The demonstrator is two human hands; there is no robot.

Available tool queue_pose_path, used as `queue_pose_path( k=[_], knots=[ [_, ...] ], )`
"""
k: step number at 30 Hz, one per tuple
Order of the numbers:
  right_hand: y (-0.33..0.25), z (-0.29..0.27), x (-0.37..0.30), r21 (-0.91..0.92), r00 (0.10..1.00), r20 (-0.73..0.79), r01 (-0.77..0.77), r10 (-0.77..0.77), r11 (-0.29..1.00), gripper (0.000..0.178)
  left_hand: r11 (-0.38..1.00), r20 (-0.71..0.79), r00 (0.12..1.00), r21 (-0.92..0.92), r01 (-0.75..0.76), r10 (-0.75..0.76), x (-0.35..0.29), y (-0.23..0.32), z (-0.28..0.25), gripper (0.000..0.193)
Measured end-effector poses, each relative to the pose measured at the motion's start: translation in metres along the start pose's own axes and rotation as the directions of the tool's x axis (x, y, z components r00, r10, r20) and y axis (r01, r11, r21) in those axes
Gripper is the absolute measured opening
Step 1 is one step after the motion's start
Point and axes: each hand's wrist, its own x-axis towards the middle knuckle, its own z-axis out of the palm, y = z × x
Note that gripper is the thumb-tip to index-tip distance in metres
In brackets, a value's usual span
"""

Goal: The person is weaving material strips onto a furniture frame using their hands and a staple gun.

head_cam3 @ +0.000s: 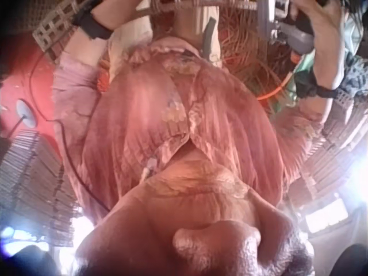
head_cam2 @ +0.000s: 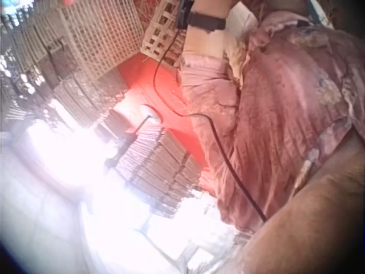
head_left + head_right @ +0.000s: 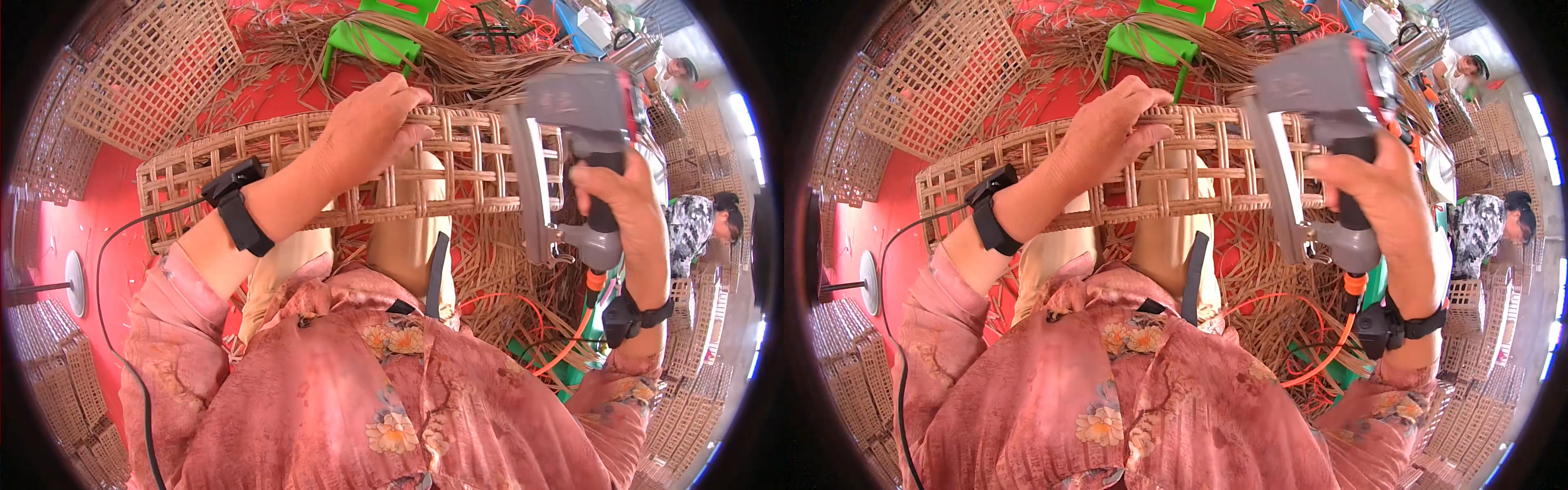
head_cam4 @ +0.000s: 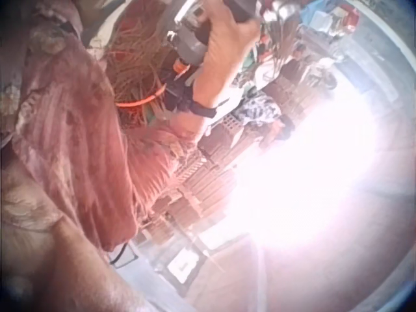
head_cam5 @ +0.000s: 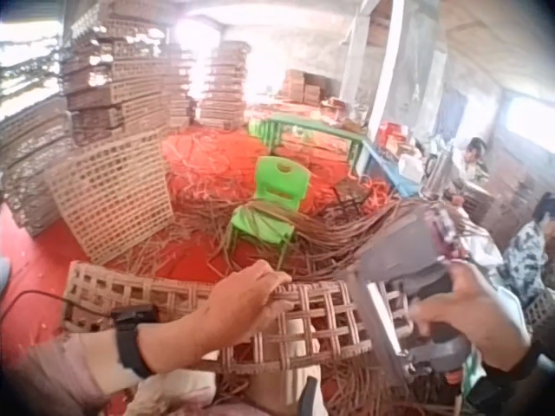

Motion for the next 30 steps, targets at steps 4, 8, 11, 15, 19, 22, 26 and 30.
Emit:
queue_pose_path(
  k=[4, 8, 11, 15, 19, 22, 26, 30],
  knots=[
    [0.036, -0.045, -0.019, 0.235, 0.944, -0.326, 0.026, 0.053, 0.972, 0.03, 0.995, 0.063, 0.998, 0.105, -0.002, -0.005, 0.011, -0.004, 0.001, 0.026],
    [0.084, -0.116, -0.033, 0.253, 0.922, -0.38, 0.022, 0.078, 0.967, 0.034, 0.972, 0.185, 0.98, 0.205, -0.112, 0.074, 0.032, 0.001, 0.006, 0.026],
    [0.12, -0.137, -0.022, 0.204, 0.92, -0.392, 0.068, 0.018, 0.977, 0.055, 0.961, 0.169, 0.96, 0.125, -0.245, 0.223, 0.04, -0.014, -0.001, 0.023],
    [0.19, -0.163, 0.009, 0.132, 0.811, -0.57, -0.063, 0.128, 0.989, 0.079, 0.999, 0.252, 0.968, 0.048, 0.002, -0.014, 0.048, -0.014, -0.017, 0.024],
    [0.286, -0.215, 0.024, -0.207, 0.746, -0.656, -0.324, 0.115, 0.923, 0.075, 0.999, 0.247, 0.969, -0.036, -0.001, 0.01, 0.057, -0.026, -0.016, 0.028],
    [0.384, -0.266, 0.03, -0.461, 0.697, -0.712, -0.37, -0.087, 0.807, 0.085, 0.971, 0.326, 0.926, -0.072, 0.226, -0.191, 0.064, -0.015, -0.014, 0.027],
    [0.452, -0.31, 0.034, -0.363, 0.671, -0.741, -0.42, 0.016, 0.832, 0.088, 0.937, 0.329, 0.915, -0.172, 0.304, -0.236, 0.065, -0.036, 0.002, 0.021],
    [0.42, -0.256, 0.071, -0.572, 0.717, -0.696, -0.582, 0.034, 0.577, 0.059, 0.912, 0.306, 0.874, -0.043, 0.408, -0.377, 0.077, -0.022, -0.023, 0.022]
  ],
)
